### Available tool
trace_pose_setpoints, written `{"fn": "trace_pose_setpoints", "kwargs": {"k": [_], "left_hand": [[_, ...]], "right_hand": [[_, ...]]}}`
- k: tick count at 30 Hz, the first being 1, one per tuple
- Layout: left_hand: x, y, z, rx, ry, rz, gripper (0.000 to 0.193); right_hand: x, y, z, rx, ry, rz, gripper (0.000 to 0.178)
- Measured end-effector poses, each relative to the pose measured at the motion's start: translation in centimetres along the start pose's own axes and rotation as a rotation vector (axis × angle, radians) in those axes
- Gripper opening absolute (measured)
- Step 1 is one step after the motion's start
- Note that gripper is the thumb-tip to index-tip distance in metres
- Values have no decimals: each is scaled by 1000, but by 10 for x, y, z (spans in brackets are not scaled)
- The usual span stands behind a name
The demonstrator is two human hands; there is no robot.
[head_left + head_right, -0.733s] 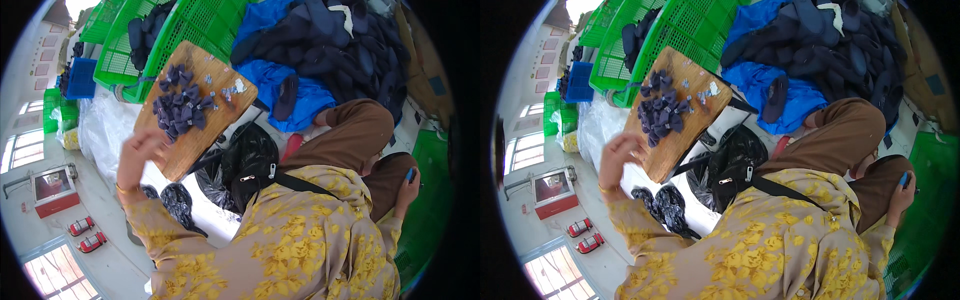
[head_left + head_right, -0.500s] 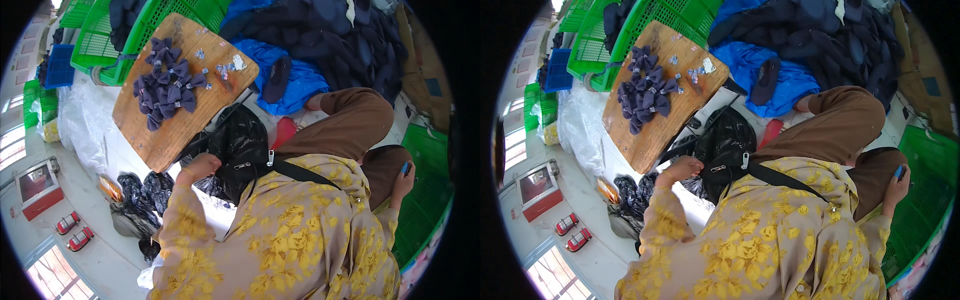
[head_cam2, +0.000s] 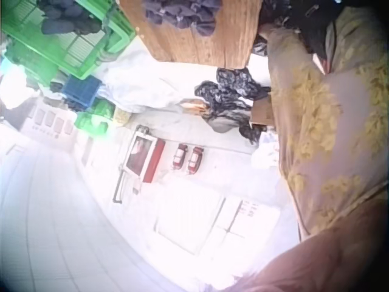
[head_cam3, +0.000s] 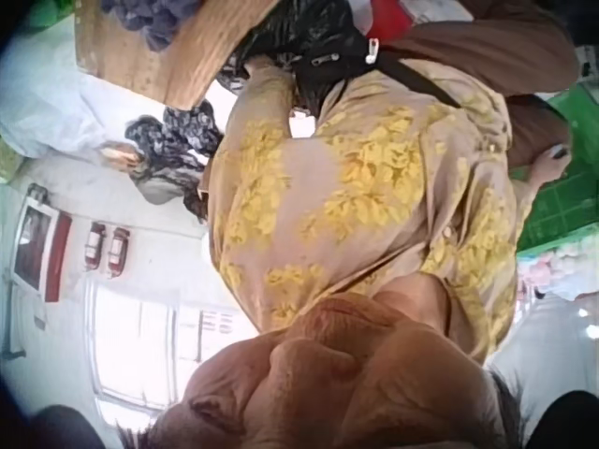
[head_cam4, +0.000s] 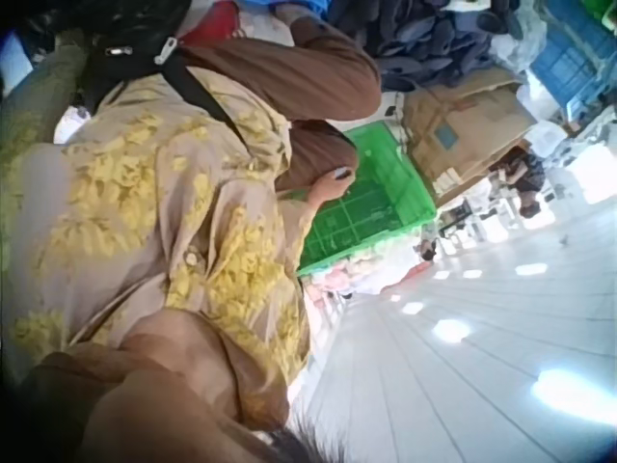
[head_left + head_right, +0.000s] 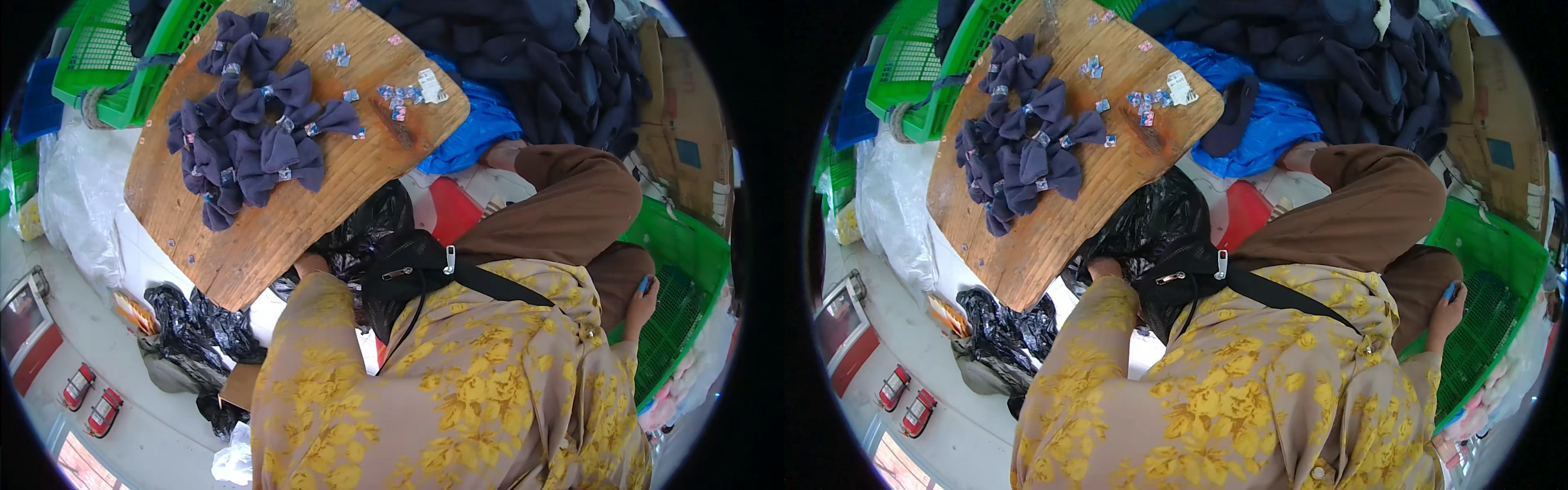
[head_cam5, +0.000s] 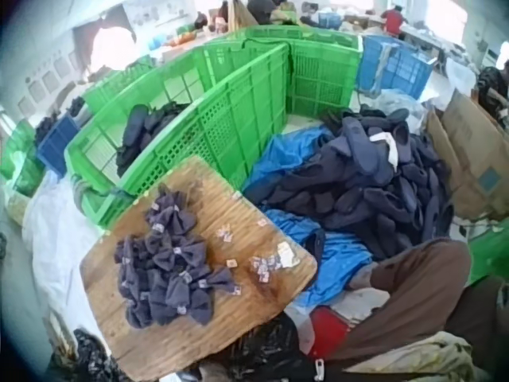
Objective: The person sits on a low stool and uses a blue-handled tool to stitch or trim the edges of dark blue slipper uppers. They handle the slippers one at a time, occasionally picking up small fabric pieces from a wooden board and placing them aside.
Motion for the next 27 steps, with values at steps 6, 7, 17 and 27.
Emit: {"fn": "trace_pose_setpoints", "kwargs": {"k": [6, 7, 17, 27], "left_hand": [[-10, 69, 6, -394, -395, -160, 22], [-14, 71, 11, -356, -420, -220, 23], [-44, 90, 4, -199, -489, -449, 23], [-55, 117, 7, -189, -543, -583, 25]], "right_hand": [[8, -30, 3, 19, -54, -35, 23], [9, -30, 3, 32, -56, -39, 23], [10, -26, -7, 20, -141, -68, 19], [26, -53, -24, 82, -215, -45, 22]]}}
Point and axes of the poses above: each hand's wrist, its own z-axis towards the middle knuckle, its own x-axis out of the back of the hand, y = z × x, the point moved 10 cm from there along z, towards the middle knuckle, and after that the axes turned 3 degrees about z, right-handed, at the moved point
